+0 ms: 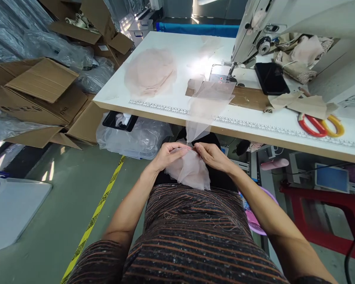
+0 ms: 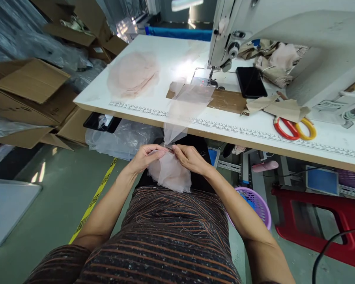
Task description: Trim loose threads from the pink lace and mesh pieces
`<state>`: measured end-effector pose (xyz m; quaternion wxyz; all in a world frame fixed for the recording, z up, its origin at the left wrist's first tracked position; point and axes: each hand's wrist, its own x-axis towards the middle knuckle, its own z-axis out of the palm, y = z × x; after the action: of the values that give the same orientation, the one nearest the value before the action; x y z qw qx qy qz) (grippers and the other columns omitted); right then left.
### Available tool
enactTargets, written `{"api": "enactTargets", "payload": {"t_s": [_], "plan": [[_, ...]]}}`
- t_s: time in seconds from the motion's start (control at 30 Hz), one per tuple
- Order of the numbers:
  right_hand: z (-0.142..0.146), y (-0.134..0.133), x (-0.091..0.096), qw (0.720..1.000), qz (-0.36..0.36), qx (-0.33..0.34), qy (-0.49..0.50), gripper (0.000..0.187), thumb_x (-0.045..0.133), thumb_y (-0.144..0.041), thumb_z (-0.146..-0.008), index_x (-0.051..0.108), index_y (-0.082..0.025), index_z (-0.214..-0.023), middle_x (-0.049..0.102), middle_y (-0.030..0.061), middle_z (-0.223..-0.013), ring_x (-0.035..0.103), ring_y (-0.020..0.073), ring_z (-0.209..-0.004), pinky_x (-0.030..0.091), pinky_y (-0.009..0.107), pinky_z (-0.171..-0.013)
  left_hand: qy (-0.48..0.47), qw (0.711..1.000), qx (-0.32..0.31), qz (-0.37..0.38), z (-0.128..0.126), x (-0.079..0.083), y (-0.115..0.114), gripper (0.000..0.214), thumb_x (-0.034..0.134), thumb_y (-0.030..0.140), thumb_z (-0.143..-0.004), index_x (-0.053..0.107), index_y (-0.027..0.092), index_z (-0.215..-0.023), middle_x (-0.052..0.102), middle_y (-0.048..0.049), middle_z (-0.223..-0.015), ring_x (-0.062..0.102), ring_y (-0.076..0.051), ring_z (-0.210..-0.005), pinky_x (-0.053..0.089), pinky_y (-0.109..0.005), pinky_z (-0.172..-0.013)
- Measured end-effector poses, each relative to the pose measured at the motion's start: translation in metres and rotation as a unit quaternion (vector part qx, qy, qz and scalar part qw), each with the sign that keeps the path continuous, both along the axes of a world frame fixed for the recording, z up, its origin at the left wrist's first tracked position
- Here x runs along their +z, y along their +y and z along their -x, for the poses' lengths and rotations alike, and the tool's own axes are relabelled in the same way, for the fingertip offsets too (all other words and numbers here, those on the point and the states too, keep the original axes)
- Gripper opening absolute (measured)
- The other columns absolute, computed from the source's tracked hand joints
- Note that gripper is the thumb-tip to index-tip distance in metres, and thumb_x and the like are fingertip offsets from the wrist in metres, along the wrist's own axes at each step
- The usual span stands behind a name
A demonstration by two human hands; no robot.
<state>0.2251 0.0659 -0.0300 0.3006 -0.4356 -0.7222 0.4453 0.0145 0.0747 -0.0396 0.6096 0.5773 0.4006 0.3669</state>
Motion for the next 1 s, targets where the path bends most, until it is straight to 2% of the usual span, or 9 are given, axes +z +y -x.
{"api": "enactTargets", "payload": {"t_s": [0.17, 0.37, 0.57, 0.77, 0.87, 1.0], "plan": [[0.009, 0.010, 0.001, 1.000, -0.019, 0.007, -0.012, 0.063, 0.031, -0.073, -0.096, 0.050, -0.020, -0.069, 0.043, -0.0027, -0.061, 0.037, 0.0119, -0.058, 0.028, 0.028, -0.057, 0.007, 1.000, -0.006, -0.029, 0.002, 0.002, 0.001, 0.030, 0.077, 0.046, -0.080, 0.080, 0.016, -0.083, 0.079, -0.0085, -0.091, 0.070, -0.025, -0.097, 0.050, -0.032, -0.091], [0.007, 0.006, -0.003, 0.999, -0.008, -0.032, -0.005, 0.063, 0.032, -0.073, -0.097, 0.057, -0.019, -0.077, 0.046, -0.0026, -0.061, 0.039, 0.0124, -0.058, 0.029, 0.028, -0.057, -0.002, 1.000, 0.007, -0.013, 0.003, 0.001, 0.001, 0.026, 0.076, 0.042, -0.081, 0.079, 0.016, -0.084, 0.077, -0.0069, -0.084, 0.068, -0.019, -0.081, 0.049, -0.027, -0.076], [0.008, 0.001, 0.005, 1.000, -0.023, 0.016, -0.010, 0.058, 0.030, -0.069, -0.099, 0.045, -0.021, -0.068, 0.043, -0.0035, -0.061, 0.037, 0.0113, -0.057, 0.028, 0.027, -0.056, 0.003, 1.000, -0.001, -0.007, 0.002, 0.007, 0.002, 0.028, 0.077, 0.042, -0.077, 0.076, 0.015, -0.075, 0.072, -0.0042, -0.074, 0.062, -0.016, -0.072, 0.046, -0.025, -0.069], [0.012, 0.003, -0.002, 0.997, -0.056, -0.026, -0.034, 0.056, 0.035, -0.068, -0.098, 0.046, -0.021, -0.069, 0.044, -0.0034, -0.061, 0.037, 0.0115, -0.057, 0.028, 0.028, -0.056, 0.035, 0.999, -0.013, -0.010, 0.003, 0.010, 0.002, 0.029, 0.076, 0.043, -0.077, 0.076, 0.015, -0.074, 0.071, -0.0037, -0.074, 0.060, -0.016, -0.071, 0.045, -0.025, -0.067], [0.015, -0.004, -0.008, 0.998, -0.020, -0.029, 0.045, 0.052, 0.039, -0.069, -0.097, 0.049, -0.021, -0.079, 0.048, -0.0025, -0.068, 0.044, 0.0122, -0.061, 0.035, 0.026, -0.059, 0.030, 0.999, -0.016, -0.008, 0.004, 0.006, 0.002, 0.028, 0.075, 0.043, -0.078, 0.077, 0.015, -0.076, 0.072, -0.0046, -0.075, 0.062, -0.016, -0.072, 0.045, -0.025, -0.068], [0.013, -0.017, -0.013, 0.993, 0.087, 0.006, 0.085, 0.049, 0.063, -0.069, -0.084, 0.047, -0.022, -0.083, 0.041, -0.0074, -0.063, 0.037, 0.0101, -0.055, 0.032, 0.024, -0.051, 0.034, 0.999, -0.021, -0.018, 0.003, -0.001, 0.004, 0.031, 0.073, 0.045, -0.081, 0.076, 0.014, -0.079, 0.073, -0.0057, -0.077, 0.064, -0.017, -0.072, 0.047, -0.026, -0.069]]}}
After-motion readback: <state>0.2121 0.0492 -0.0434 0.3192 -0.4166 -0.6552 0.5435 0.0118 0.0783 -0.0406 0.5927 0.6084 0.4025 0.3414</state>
